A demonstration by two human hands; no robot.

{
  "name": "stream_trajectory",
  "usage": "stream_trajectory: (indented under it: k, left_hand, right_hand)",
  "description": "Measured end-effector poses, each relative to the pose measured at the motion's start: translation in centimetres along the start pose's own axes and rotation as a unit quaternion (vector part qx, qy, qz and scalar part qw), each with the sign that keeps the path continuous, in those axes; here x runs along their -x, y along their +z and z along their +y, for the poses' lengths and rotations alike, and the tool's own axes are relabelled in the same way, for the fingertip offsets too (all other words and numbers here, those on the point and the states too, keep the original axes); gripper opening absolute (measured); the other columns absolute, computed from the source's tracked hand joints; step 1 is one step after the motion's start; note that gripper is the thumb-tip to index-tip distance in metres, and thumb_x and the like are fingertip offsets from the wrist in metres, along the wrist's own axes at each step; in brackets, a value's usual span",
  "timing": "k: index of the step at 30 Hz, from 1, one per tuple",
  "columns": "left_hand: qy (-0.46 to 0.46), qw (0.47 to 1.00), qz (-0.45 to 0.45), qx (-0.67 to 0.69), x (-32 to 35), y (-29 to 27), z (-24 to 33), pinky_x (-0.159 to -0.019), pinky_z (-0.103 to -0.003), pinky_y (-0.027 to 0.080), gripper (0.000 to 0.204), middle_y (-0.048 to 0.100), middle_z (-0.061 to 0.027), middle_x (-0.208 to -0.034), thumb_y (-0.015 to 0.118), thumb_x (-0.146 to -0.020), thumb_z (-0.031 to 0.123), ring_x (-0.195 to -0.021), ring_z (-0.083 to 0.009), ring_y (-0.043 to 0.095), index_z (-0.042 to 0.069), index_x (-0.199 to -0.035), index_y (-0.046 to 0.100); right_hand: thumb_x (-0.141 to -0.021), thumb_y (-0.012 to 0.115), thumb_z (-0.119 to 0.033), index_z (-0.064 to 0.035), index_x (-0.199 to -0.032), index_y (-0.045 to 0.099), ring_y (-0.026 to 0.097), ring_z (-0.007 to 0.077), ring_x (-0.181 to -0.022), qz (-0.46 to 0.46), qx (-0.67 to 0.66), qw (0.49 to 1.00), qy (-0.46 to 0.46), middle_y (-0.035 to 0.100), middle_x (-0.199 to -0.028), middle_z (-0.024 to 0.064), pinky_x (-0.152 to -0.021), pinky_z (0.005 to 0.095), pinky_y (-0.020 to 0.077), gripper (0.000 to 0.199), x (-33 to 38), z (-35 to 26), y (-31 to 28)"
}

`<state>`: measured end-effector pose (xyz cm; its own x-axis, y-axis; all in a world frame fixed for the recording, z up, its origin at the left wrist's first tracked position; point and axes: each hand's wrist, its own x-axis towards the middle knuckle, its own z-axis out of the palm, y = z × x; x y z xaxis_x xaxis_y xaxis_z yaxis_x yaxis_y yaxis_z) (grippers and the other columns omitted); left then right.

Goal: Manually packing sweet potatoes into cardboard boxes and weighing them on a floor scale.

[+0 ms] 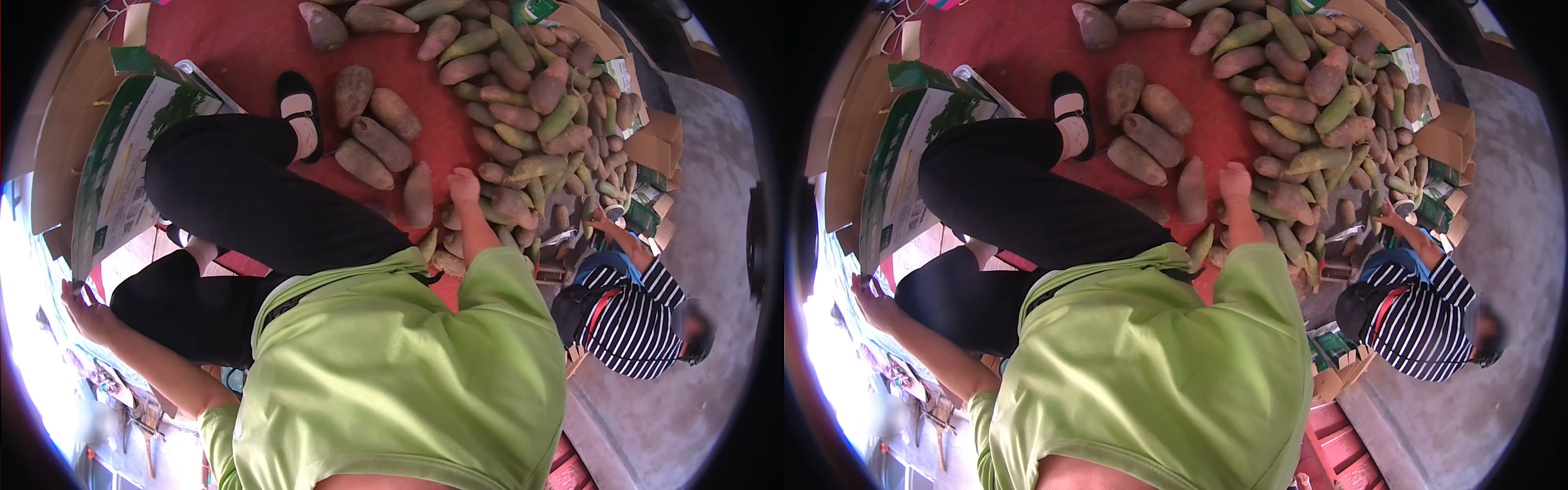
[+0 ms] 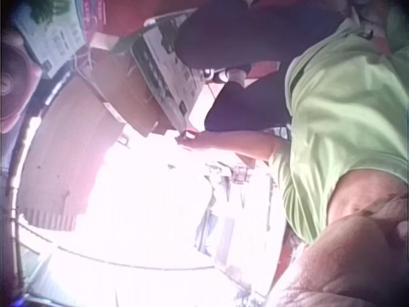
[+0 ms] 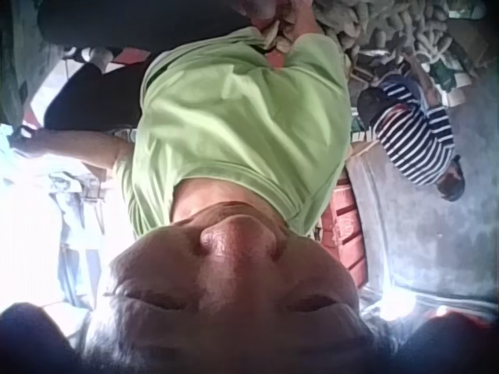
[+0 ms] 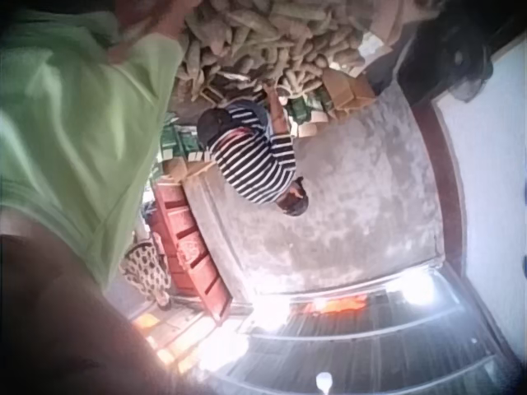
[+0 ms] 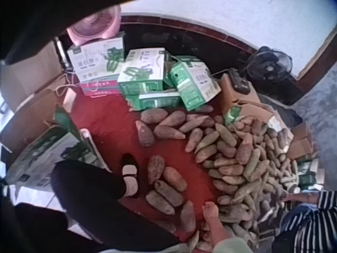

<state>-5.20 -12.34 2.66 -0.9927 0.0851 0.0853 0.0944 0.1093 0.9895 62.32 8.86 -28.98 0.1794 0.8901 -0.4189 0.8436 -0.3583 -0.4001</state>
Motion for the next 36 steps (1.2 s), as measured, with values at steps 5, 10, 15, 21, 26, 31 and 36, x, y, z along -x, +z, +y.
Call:
stream_trajectory:
  k: [5,10,15,21,26,31,36]
  left_hand:
    - [0.054,0.997,0.014,-0.061,-0.7,-1.9,-0.3,-0.089,-0.036,0.043,0.035,0.056,-0.0087,-0.115,0.05,-0.093,0.027,-0.11,-0.0206,0.05,0.001,-0.115,0.059]
    - [0.046,0.999,0.01,-0.007,1.8,1.6,0.2,-0.086,-0.033,0.043,0.031,0.057,-0.0076,-0.113,0.053,-0.091,0.023,-0.105,-0.0175,0.051,0.002,-0.113,0.06]
    - [0.049,0.999,0.021,-0.011,2.6,2.5,0.7,-0.085,-0.032,0.046,0.028,0.061,-0.0098,-0.106,0.054,-0.092,0.022,-0.103,-0.0175,0.054,-0.001,-0.106,0.063]
    - [0.054,0.998,0.026,0.025,2.8,2.4,0.7,-0.086,-0.03,0.041,0.026,0.065,-0.0037,-0.096,0.062,-0.086,0.027,-0.093,-0.0126,0.054,0.005,-0.098,0.069]
    - [0.064,0.997,0.029,0.019,2.9,1.9,1.1,-0.089,-0.032,0.04,0.026,0.066,-0.0031,-0.098,0.062,-0.087,0.028,-0.097,-0.0127,0.055,0.006,-0.097,0.069]
    - [0.059,0.998,0.028,0.02,3.2,1.8,1.5,-0.09,-0.032,0.04,0.026,0.067,-0.0021,-0.099,0.061,-0.087,0.029,-0.098,-0.0119,0.054,0.007,-0.097,0.069]
    - [0.046,0.998,0.032,0.032,3.0,2.2,1.0,-0.089,-0.032,0.04,0.025,0.067,-0.001,-0.098,0.06,-0.088,0.03,-0.097,-0.0112,0.055,0.008,-0.097,0.07]
  right_hand:
    - [-0.075,0.065,-0.021,-0.0057,-0.107,0.061,0.062,0.0215,-0.096,0.172,0.068,0.983,-0.005,0.064,-0.103,0.0105,-0.087,0.032,0.0466,0.035,-3.2,4.0,-3.8]
    - [-0.079,0.066,-0.016,-0.0226,-0.137,0.033,0.052,0.0268,-0.104,0.061,-0.39,0.852,0.344,0.048,-0.125,0.0067,-0.081,0.04,0.0466,0.067,-4.5,5.1,-8.0]
    - [-0.084,0.062,-0.023,-0.0167,-0.132,0.039,0.046,0.0254,-0.115,-0.008,-0.413,0.827,0.38,0.041,-0.131,0.0059,-0.085,0.0384,0.0447,0.054,-5.5,5.3,-8.5]
    - [-0.087,0.058,-0.02,-0.0052,-0.118,0.051,0.055,0.0236,-0.102,0.066,-0.437,0.823,0.356,0.051,-0.117,0.009,-0.077,0.0353,0.0484,0.035,-6.6,7.5,-8.3]
    - [-0.086,0.058,-0.016,-0.0002,-0.107,0.057,0.06,0.0217,-0.081,0.145,-0.434,0.825,0.331,0.06,-0.095,0.0109,-0.065,0.0308,0.0503,0.026,-6.5,4.6,-8.3]
    - [-0.084,0.058,-0.012,-0.0021,-0.091,0.061,0.056,0.0181,-0.06,0.166,-0.335,0.895,0.243,0.059,-0.076,0.0072,-0.046,0.0253,0.0437,0.013,-5.8,0.0,-9.9]
    - [-0.084,0.061,-0.017,-0.0048,-0.081,0.056,0.046,0.0117,-0.052,0.149,-0.391,0.9,0.126,0.051,-0.067,0.0021,-0.042,0.0239,0.036,0.013,-3.7,-8.0,-12.3]
